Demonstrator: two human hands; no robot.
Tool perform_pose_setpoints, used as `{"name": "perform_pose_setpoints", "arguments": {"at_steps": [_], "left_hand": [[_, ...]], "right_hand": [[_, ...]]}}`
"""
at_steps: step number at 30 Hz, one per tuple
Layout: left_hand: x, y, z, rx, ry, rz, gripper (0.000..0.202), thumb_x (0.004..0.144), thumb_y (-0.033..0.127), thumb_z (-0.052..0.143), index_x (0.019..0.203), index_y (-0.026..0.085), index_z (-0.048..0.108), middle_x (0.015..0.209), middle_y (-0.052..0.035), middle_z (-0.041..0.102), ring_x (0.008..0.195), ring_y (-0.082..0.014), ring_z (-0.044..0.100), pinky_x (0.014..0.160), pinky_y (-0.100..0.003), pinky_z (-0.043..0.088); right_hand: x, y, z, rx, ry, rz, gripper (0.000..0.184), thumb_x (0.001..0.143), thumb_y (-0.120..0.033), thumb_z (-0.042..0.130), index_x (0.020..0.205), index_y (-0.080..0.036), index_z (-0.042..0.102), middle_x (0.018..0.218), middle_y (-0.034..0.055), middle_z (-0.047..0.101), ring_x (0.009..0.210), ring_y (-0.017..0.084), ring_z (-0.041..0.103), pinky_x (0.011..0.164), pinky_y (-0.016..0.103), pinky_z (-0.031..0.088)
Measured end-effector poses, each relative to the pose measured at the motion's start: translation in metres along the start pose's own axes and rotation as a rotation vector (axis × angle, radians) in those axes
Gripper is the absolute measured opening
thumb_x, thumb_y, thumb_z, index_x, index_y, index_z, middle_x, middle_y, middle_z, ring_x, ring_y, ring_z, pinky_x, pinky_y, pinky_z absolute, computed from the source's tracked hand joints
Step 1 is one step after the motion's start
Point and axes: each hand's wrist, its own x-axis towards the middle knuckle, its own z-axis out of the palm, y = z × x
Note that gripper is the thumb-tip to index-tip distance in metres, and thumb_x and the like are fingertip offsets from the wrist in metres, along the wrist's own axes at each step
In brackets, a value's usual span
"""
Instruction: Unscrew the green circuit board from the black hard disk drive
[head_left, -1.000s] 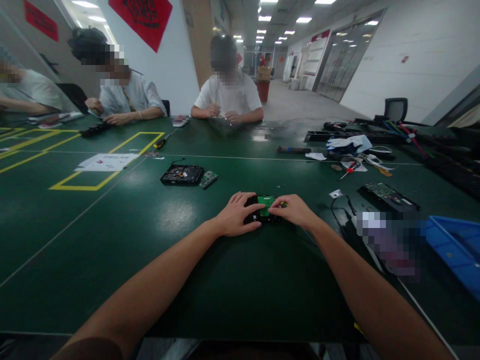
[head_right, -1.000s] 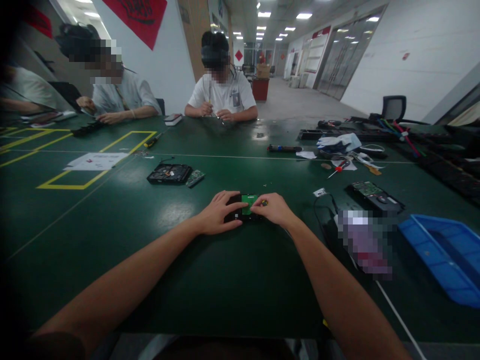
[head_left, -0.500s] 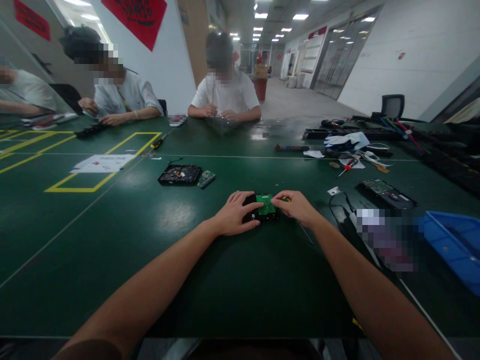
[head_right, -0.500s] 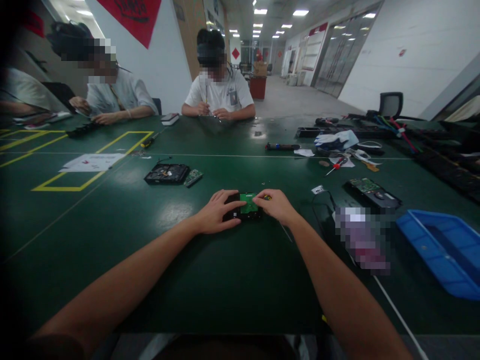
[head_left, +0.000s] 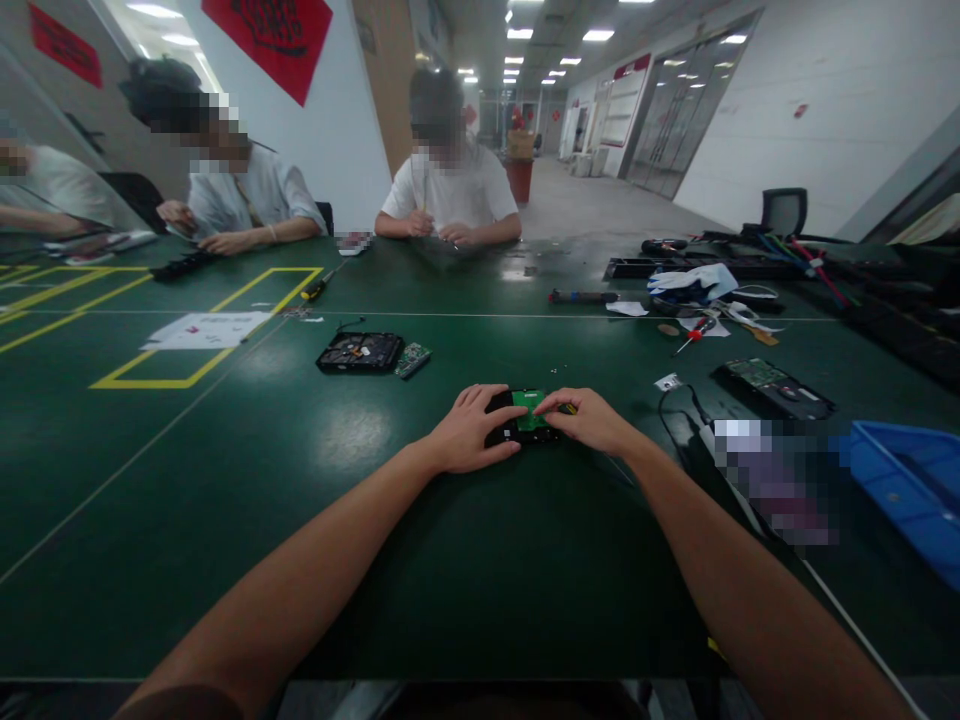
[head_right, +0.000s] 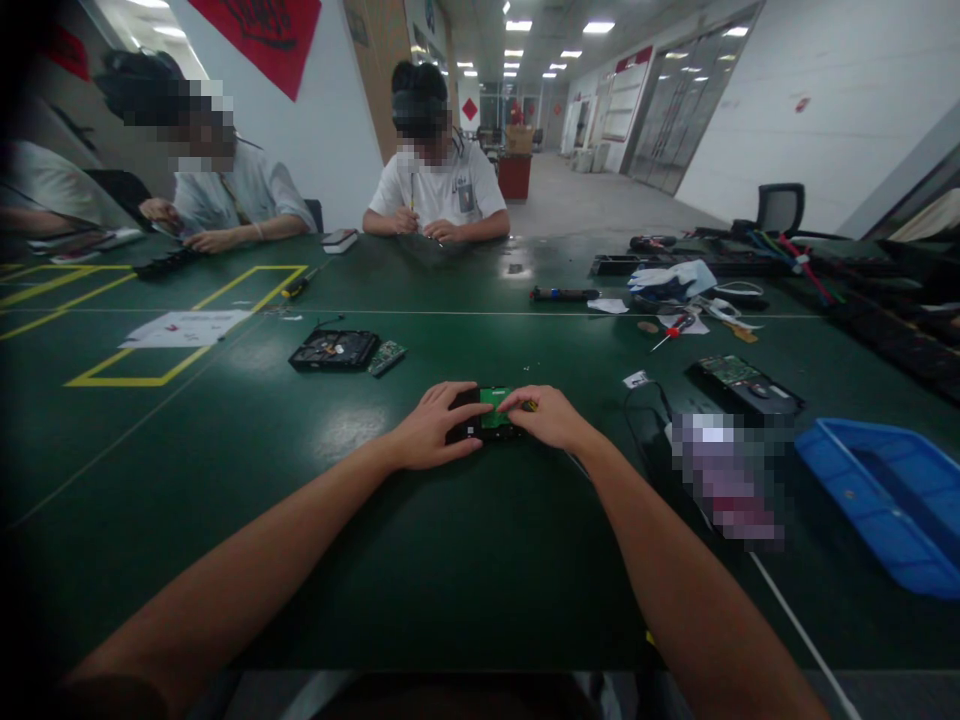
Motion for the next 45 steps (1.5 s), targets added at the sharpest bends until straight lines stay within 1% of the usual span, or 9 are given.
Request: {"name": "perform_pose_setpoints", "arguments": {"at_steps": [6, 10, 16, 25, 29, 33, 35, 40, 45], "left_hand": [[0.000, -0.003, 0.003, 0.019, -0.011, -0.001, 0.065, 0.097, 0.061, 0.062, 0.156, 0.035, 0.052, 0.165, -0.0120, 0.035, 0.149, -0.0406, 0.035, 0.121, -0.065, 0.031], [0.000, -0.002, 0.001, 0.025, -0.011, -0.001, 0.064, 0.098, 0.061, 0.061, 0.156, 0.036, 0.052, 0.164, -0.0119, 0.035, 0.149, -0.0403, 0.035, 0.121, -0.064, 0.031], [0.000, -0.003, 0.001, 0.018, -0.021, -0.004, 0.064, 0.098, 0.061, 0.061, 0.156, 0.036, 0.051, 0.164, -0.0121, 0.035, 0.149, -0.0404, 0.035, 0.121, -0.065, 0.031], [0.000, -0.001, 0.000, -0.012, 0.002, 0.002, 0.064, 0.097, 0.060, 0.064, 0.156, 0.037, 0.052, 0.164, -0.0121, 0.037, 0.149, -0.0411, 0.036, 0.121, -0.066, 0.030], [0.000, 0.000, 0.000, -0.001, 0.005, 0.006, 0.064, 0.097, 0.059, 0.064, 0.155, 0.036, 0.052, 0.164, -0.0125, 0.036, 0.149, -0.0409, 0.036, 0.122, -0.065, 0.030], [0.000, 0.001, 0.000, -0.003, 0.009, -0.001, 0.064, 0.096, 0.059, 0.064, 0.155, 0.037, 0.052, 0.164, -0.0116, 0.037, 0.148, -0.0411, 0.037, 0.121, -0.066, 0.031], [0.001, 0.001, 0.000, -0.001, 0.002, -0.009, 0.064, 0.097, 0.060, 0.064, 0.155, 0.038, 0.051, 0.165, -0.0108, 0.037, 0.148, -0.0407, 0.037, 0.121, -0.066, 0.031], [0.001, 0.000, 0.001, -0.003, -0.003, -0.017, 0.065, 0.097, 0.060, 0.063, 0.156, 0.038, 0.050, 0.165, -0.0106, 0.036, 0.149, -0.0405, 0.035, 0.122, -0.066, 0.030], [0.000, -0.002, 0.001, -0.005, -0.015, -0.030, 0.069, 0.097, 0.063, 0.061, 0.158, 0.035, 0.048, 0.165, -0.0120, 0.035, 0.150, -0.0411, 0.035, 0.122, -0.065, 0.031]], "right_hand": [[0.002, 0.002, -0.001, -0.065, 0.009, -0.035, 0.019, 0.085, -0.020, 0.067, 0.096, -0.026, 0.083, 0.097, 0.0030, 0.072, 0.082, 0.018, 0.061, 0.080, 0.036, 0.047], [0.002, 0.003, -0.003, -0.086, -0.002, -0.031, 0.018, 0.086, -0.021, 0.069, 0.098, -0.025, 0.082, 0.087, 0.0009, 0.068, 0.079, 0.018, 0.059, 0.079, 0.034, 0.045], [0.002, 0.002, -0.002, -0.103, -0.023, -0.044, 0.025, 0.087, -0.019, 0.068, 0.106, -0.027, 0.082, 0.095, 0.0022, 0.070, 0.084, 0.019, 0.062, 0.083, 0.036, 0.047], [0.002, 0.003, -0.001, -0.018, -0.018, -0.008, 0.018, 0.085, -0.021, 0.070, 0.098, -0.026, 0.082, 0.093, 0.0016, 0.069, 0.084, 0.019, 0.062, 0.082, 0.036, 0.047], [0.001, 0.007, -0.001, 0.079, 0.011, 0.036, 0.020, 0.084, -0.025, 0.072, 0.102, -0.025, 0.078, 0.088, 0.0016, 0.069, 0.073, 0.017, 0.059, 0.069, 0.033, 0.047], [0.003, 0.014, -0.006, 0.235, 0.088, 0.103, 0.031, 0.086, -0.034, 0.069, 0.114, -0.021, 0.068, 0.077, 0.0013, 0.065, 0.061, 0.016, 0.056, 0.056, 0.031, 0.044], [0.005, 0.016, -0.011, 0.306, 0.153, 0.107, 0.033, 0.088, -0.034, 0.063, 0.117, -0.020, 0.063, 0.084, 0.0046, 0.069, 0.066, 0.017, 0.061, 0.058, 0.031, 0.048], [0.009, 0.009, -0.023, 0.427, 0.333, 0.040, 0.034, 0.089, -0.027, 0.049, 0.121, -0.019, 0.057, 0.122, 0.0139, 0.069, 0.094, 0.020, 0.072, 0.081, 0.037, 0.058], [0.004, -0.005, -0.018, 0.358, 0.615, -0.209, 0.040, 0.092, -0.032, 0.064, 0.129, -0.021, 0.055, 0.130, 0.0139, 0.067, 0.109, 0.025, 0.072, 0.099, 0.044, 0.059]]}}
